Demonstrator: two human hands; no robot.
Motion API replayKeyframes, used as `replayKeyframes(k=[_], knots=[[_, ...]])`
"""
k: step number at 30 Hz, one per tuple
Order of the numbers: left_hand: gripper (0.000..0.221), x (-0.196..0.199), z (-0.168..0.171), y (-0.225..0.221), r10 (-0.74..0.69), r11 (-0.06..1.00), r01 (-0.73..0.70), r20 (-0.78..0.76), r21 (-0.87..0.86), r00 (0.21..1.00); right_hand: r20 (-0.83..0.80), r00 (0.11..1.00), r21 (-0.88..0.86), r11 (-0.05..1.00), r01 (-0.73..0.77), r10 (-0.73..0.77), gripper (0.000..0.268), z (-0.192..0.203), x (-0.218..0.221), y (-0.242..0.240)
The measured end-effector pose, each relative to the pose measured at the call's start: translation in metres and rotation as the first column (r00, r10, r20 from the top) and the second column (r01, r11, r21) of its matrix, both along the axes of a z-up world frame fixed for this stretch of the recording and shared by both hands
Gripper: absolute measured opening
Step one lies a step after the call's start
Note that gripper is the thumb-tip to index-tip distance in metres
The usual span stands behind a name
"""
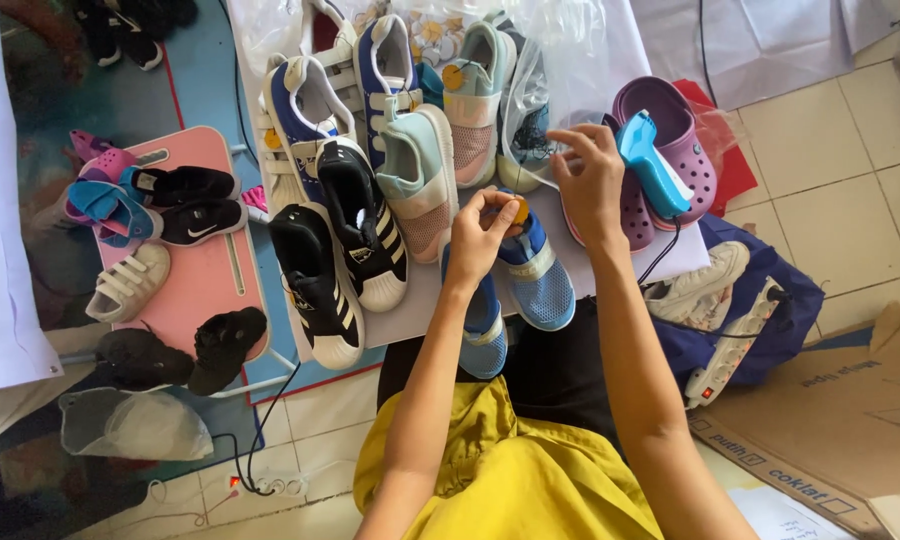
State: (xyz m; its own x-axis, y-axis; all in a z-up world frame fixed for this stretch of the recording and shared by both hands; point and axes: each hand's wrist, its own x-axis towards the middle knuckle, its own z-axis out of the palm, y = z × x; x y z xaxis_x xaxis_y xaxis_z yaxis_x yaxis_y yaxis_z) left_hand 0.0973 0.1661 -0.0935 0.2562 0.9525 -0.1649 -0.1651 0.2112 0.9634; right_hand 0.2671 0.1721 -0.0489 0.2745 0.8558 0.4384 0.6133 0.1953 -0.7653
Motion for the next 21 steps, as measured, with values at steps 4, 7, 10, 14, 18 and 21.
replayKeyframes(k=[4,7,10,14,18,21], knots=[[0.022,0.002,-0.011,0.003,0.0,1.0,0.0,0.013,0.0,1.0,0.113,0.993,0.009,1.0,-0.028,0.027,0.033,-0.001,-0.002,-0.005],[0.023,0.004,-0.014,0.001,-0.01,1.0,0.01,0.022,0.0,1.0,0.202,0.972,-0.032,0.993,-0.113,0.118,0.032,0.004,-0.01,-0.002],[0.023,0.003,-0.016,0.003,-0.004,1.0,0.004,0.022,-0.004,1.0,0.287,0.941,-0.039,0.983,-0.177,0.181,0.028,-0.01,-0.01,0.011],[0.023,0.005,-0.02,0.005,0.02,1.0,-0.02,0.05,-0.009,0.999,0.433,0.899,0.036,0.995,-0.095,0.07,0.019,-0.03,-0.01,0.021],[0.025,0.004,-0.019,0.006,0.051,0.999,-0.05,0.056,-0.018,0.997,0.265,0.963,0.046,0.997,-0.067,0.053,0.024,-0.011,-0.011,0.012],[0.023,0.006,-0.022,0.007,0.105,0.994,-0.103,0.077,-0.027,0.991,0.303,0.952,0.044,0.997,-0.056,0.04,0.021,-0.016,-0.002,0.011]])
